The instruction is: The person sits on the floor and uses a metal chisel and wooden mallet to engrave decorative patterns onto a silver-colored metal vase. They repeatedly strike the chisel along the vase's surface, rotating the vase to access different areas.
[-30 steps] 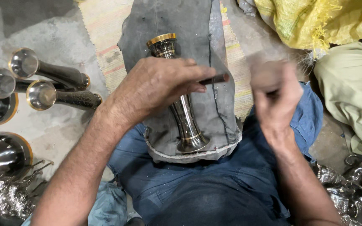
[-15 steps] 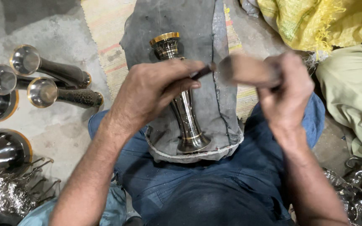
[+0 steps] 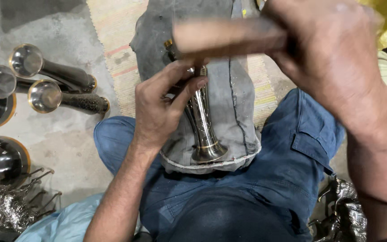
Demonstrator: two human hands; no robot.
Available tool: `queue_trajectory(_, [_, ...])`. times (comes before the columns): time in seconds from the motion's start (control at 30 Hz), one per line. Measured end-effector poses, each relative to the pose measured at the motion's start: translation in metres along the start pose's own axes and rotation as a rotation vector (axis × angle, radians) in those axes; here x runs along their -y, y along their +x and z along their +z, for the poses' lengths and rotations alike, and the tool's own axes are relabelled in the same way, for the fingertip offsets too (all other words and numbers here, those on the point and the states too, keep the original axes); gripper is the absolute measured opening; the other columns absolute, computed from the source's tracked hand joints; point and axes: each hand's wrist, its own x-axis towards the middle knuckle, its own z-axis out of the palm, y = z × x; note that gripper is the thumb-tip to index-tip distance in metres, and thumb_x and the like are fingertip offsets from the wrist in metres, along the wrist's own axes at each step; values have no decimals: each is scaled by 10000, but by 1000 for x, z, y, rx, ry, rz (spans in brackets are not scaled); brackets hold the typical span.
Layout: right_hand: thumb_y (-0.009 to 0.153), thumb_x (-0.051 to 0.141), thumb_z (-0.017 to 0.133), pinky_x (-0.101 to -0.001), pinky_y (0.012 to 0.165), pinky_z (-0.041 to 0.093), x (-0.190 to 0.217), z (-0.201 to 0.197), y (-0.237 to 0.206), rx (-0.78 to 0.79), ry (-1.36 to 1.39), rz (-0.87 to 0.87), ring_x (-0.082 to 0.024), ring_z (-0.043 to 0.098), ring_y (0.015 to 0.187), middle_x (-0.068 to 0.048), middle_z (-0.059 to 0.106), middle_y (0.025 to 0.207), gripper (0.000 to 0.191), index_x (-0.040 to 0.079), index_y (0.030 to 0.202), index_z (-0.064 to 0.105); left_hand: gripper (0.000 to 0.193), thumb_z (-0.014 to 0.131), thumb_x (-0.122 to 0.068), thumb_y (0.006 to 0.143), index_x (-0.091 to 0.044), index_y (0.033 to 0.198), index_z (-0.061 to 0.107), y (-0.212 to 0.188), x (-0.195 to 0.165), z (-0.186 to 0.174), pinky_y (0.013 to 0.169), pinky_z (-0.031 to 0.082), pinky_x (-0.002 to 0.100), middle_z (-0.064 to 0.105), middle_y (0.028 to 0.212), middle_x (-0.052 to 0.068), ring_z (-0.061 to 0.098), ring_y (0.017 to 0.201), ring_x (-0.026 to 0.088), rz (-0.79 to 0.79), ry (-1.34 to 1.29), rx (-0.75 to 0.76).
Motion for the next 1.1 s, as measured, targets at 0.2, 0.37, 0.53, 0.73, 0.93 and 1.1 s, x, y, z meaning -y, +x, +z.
queue_trajectory(0.2, [942,183,823,-439,879,532,-9,2,2,-61,-69,-120,-315,685,938,-142,664,991,380,33,1240,641,288,767,-164,1016,-77,1282,701,1,-1,1,880,666,308,777,1220,59,793,1045,170,32,-42,-24])
queue_trajectory(0.37, [942,168,807,-359,786,534,-13,6,10,-35,-195,-206,-252,685,862,-88,667,939,269,87,1156,667,258,773,-176,1023,-66,1249,713,-12,1,10,818,654,273,802,1094,48,801,941,138,-58,-23,-173])
queue_trajectory(0.53, [952,185,819,-348,740,536,-9,6,26,1,-187,-250,-243,685,818,-77,665,903,214,104,1096,684,304,817,-156,1001,-29,1244,685,-24,0,28,769,605,247,772,974,62,739,810,107,-126,-127,-389])
queue_trajectory(0.73, [994,230,765,-299,684,523,7,-9,36,-103,-283,-319,-177,666,758,-37,657,883,194,135,1143,685,186,823,-117,992,-39,1072,674,-33,-4,49,635,536,204,759,885,34,724,704,87,-178,-13,-570])
queue_trajectory(0.93, [991,217,729,-283,681,512,21,-25,34,-116,-340,-360,-159,665,787,-15,645,888,187,148,1154,669,223,863,-132,941,-26,985,672,-38,5,49,578,507,230,727,836,49,668,677,108,-154,46,-577])
queue_trajectory(1.1, [995,207,712,-276,686,506,26,-34,39,-105,-316,-377,-154,669,821,-4,637,897,173,147,1147,653,258,853,-189,977,-11,1101,713,-42,13,54,714,607,239,756,956,72,734,792,123,-120,8,-600])
